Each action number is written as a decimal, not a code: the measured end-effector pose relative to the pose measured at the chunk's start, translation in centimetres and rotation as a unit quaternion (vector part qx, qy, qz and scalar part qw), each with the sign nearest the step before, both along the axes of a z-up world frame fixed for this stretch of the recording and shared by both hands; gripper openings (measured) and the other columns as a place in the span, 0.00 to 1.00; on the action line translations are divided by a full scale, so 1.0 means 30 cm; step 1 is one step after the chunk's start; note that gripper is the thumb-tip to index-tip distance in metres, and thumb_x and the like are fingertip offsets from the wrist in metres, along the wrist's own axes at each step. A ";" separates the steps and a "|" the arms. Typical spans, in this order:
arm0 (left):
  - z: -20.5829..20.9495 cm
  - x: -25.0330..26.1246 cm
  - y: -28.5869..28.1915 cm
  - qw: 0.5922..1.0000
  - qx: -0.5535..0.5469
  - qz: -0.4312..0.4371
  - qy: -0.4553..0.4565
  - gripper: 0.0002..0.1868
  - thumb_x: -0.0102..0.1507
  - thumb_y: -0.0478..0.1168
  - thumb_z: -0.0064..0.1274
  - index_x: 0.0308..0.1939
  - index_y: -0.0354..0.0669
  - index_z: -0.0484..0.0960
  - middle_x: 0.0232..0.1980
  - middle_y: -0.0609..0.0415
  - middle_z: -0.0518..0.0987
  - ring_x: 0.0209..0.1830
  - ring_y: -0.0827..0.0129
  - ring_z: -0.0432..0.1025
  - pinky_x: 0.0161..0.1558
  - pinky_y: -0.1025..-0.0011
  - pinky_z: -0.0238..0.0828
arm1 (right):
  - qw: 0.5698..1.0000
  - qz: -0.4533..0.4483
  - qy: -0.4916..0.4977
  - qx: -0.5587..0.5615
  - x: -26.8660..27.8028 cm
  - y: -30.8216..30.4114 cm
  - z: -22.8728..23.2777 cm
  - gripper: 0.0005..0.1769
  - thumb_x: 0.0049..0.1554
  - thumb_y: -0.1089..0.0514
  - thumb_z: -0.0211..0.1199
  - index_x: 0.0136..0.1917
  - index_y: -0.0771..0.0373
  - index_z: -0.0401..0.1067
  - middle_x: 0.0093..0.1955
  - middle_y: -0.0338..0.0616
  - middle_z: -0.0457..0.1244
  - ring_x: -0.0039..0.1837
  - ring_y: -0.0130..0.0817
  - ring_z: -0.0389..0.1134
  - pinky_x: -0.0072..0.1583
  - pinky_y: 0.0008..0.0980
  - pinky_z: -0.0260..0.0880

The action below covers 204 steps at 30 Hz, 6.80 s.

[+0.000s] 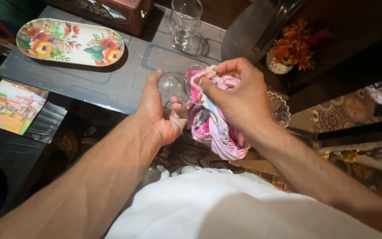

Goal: Wiping and cleaning glass bowls and drinking glasses with a cloth.

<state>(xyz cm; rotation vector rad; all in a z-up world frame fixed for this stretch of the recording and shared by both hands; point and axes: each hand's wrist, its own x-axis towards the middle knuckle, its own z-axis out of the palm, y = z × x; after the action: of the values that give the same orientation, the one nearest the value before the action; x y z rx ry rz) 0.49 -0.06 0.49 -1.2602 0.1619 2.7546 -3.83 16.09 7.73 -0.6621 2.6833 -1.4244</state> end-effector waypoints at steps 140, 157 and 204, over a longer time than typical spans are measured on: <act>0.134 -0.102 -0.096 0.997 -0.056 -0.054 -0.022 0.43 0.46 0.55 0.70 0.56 0.31 0.74 0.53 0.42 0.72 0.51 0.58 0.73 0.55 0.61 0.83 | 0.870 -0.034 -0.338 -0.357 -0.105 -0.141 0.030 0.16 0.63 0.61 0.53 0.60 0.69 0.75 0.50 0.47 0.72 0.48 0.31 0.73 0.54 0.32 0.77; 0.235 -0.068 -0.076 0.931 -0.293 -0.211 0.047 0.37 0.46 0.58 0.68 0.52 0.45 0.74 0.45 0.53 0.80 0.49 0.66 0.78 0.50 0.63 0.81 | 0.906 -0.108 -0.338 -0.231 -0.137 -0.104 -0.054 0.17 0.60 0.50 0.53 0.50 0.63 0.77 0.42 0.43 0.71 0.41 0.31 0.71 0.44 0.36 0.75; 0.110 -0.109 -0.114 0.997 0.011 -0.038 0.066 0.49 0.52 0.59 0.63 0.65 0.28 0.62 0.59 0.33 0.79 0.54 0.46 0.80 0.57 0.42 0.80 | 0.962 -0.116 -0.182 -0.170 -0.033 -0.007 0.074 0.09 0.54 0.63 0.63 0.49 0.70 0.74 0.42 0.48 0.69 0.38 0.34 0.74 0.39 0.30 0.76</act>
<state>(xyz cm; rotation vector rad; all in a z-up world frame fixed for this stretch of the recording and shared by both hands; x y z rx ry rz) -2.77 -3.47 3.79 -1.0451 0.1860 2.7650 -4.83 15.87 9.93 -0.0719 2.3106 -1.8741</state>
